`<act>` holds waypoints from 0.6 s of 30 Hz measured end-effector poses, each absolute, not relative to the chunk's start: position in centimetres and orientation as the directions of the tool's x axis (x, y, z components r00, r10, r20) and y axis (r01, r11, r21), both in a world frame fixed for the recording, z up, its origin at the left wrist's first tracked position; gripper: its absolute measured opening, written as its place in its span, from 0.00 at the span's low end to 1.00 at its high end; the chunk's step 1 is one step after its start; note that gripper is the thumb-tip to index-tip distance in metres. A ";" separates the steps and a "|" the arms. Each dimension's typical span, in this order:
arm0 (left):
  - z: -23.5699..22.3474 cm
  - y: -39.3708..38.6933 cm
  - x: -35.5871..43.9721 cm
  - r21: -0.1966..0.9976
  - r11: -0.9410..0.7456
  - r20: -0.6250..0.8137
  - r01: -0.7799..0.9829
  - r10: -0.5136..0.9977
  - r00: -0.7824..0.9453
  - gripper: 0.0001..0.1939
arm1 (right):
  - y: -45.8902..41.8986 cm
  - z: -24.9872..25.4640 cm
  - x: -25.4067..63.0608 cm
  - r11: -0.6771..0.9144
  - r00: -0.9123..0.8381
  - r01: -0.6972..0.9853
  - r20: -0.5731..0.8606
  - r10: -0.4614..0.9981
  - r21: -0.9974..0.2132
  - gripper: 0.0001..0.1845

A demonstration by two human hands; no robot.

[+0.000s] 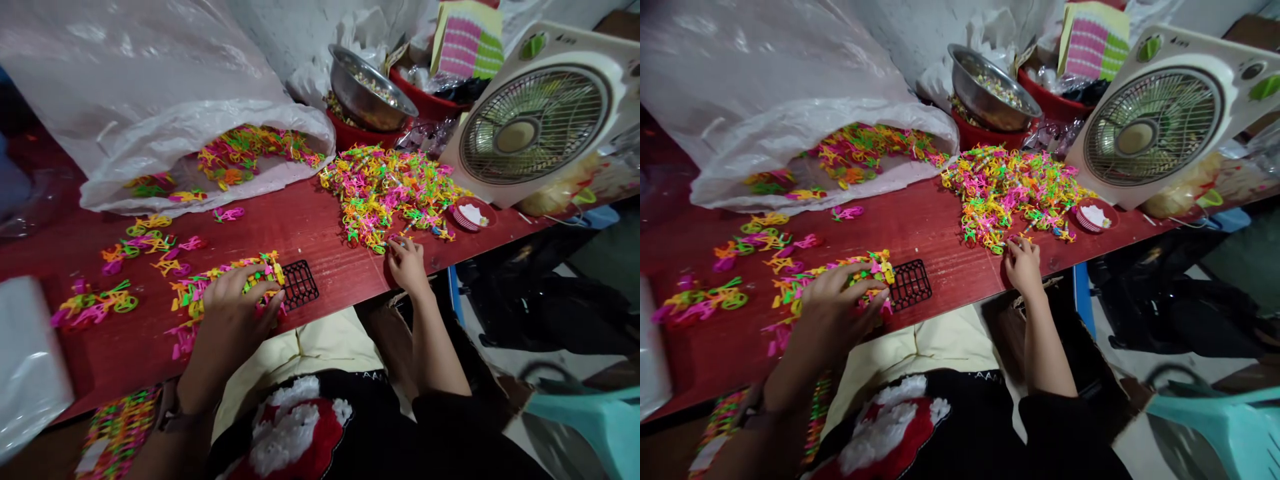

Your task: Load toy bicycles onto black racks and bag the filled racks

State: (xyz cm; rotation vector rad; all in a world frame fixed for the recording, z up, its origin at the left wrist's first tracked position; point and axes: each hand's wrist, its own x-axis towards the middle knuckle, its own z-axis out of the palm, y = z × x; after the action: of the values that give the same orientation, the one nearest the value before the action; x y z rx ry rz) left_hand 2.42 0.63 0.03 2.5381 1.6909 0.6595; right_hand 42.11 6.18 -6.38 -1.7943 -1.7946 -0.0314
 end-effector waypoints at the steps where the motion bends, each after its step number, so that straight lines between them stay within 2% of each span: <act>1: 0.0 0.6 2.5 0.246 -0.410 0.332 0.878 0.887 0.321 0.15 | 5.9 -6.6 41.8 0.101 0.067 0.923 0.413 0.908 -0.372 0.20; 5: -0.1 0.6 2.5 0.240 -0.397 0.324 0.886 0.893 0.312 0.15 | 4.1 -7.4 39.3 0.140 0.058 0.909 0.453 0.890 -0.392 0.16; 7: -0.2 0.6 2.5 0.233 -0.386 0.320 0.893 0.897 0.304 0.15 | 3.2 -7.6 38.4 0.051 0.176 0.909 0.491 0.853 -0.413 0.15; 9: -0.1 0.7 2.6 0.226 -0.386 0.317 0.894 0.897 0.307 0.16 | 2.5 -7.6 38.1 -0.130 0.377 0.872 0.477 0.794 -0.472 0.20; 12: 0.2 0.7 2.7 0.225 -0.404 0.322 0.887 0.890 0.324 0.16 | 2.2 -7.1 39.5 -0.322 0.541 0.778 0.315 0.780 -0.540 0.20; 16: 0.4 0.7 2.9 0.230 -0.402 0.327 0.887 0.890 0.318 0.16 | 3.0 -5.6 42.8 -0.392 0.492 0.753 0.057 0.868 -0.527 0.15; 18: 0.4 0.7 2.9 0.227 -0.399 0.324 0.888 0.891 0.318 0.16 | 3.4 -4.9 43.4 -0.389 0.502 0.684 0.011 0.865 -0.617 0.16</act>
State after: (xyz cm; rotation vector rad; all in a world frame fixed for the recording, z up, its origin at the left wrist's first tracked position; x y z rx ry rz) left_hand 2.87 0.70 0.40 2.5440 1.7174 0.6328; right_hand 43.40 3.37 -4.92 -2.1874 -1.2656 0.4237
